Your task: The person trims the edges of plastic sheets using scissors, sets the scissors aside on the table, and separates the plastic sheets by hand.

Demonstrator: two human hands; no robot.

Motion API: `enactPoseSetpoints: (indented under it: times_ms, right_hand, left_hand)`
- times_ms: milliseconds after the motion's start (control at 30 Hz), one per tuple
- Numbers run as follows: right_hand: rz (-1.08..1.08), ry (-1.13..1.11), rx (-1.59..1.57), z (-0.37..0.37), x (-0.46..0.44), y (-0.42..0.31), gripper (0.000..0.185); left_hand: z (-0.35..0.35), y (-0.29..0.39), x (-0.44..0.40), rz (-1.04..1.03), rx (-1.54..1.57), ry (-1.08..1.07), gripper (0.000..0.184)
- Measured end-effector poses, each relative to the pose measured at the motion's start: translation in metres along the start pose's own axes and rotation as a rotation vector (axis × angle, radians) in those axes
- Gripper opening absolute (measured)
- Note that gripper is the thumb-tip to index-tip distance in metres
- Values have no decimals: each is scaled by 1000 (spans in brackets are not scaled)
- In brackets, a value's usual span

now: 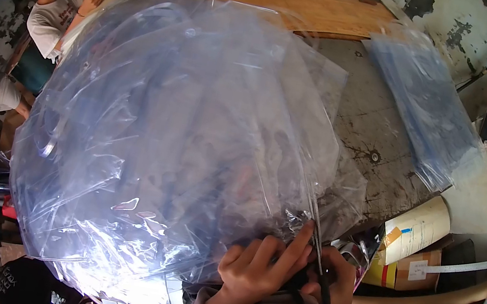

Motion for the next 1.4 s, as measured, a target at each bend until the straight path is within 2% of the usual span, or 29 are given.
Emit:
enactPoseSetpoints:
  times_ms: [167,233,267,467,533,567,833,1100,1167,1233,1267,1333,1400]
  right_hand:
    - [18,5,-78,0,1,-13,60]
    - [-29,37,130,6,2,-14,56]
    - [-28,42,131,6,2,-12,56]
    - [10,-1,-21,6,-5,-1,61]
    - [-23,-23,-222,8,-3,-5,66]
    - [-22,-21,-224,9,-3,-7,66]
    - [-30,-29,41,16,1,-10,65]
    - [-44,-43,55,10,3,-11,62]
    - [-52,-45,64,9,3,-14,61]
    - [60,47,167,9,2,-20,59]
    - [62,45,166,13,2,-17,59]
    - [4,205,357,24,0,-17,58]
    - [13,235,337,32,-1,-21,57]
  left_hand:
    - [1,0,0,20,21,-7,34]
    - [0,0,0,8,11,-3,34]
    - [-1,0,1,2,-4,-2,34]
    - [1,1,0,12,-1,-20,35]
    - [0,1,0,10,-8,-15,35]
    - [0,2,0,9,-10,-14,35]
    - [1,3,0,17,-16,-17,32]
    - [-2,2,3,3,-19,12,29]
    - [-2,1,5,8,-22,-10,33]
    - [-1,0,2,-25,-15,10,32]
    - [0,-1,1,-57,-7,28,31]
    - [1,-3,11,-22,73,100,28]
    - [4,-4,17,8,154,177,25]
Point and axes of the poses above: each hand's wrist, its own x-axis away from the middle knuckle, its own z-axis out of the back of the hand, y = z × x, the point moved 2 cm from there along -x, towards the middle knuckle, and after that the axes turned 10 degrees about -z, right-handed, at the moved point
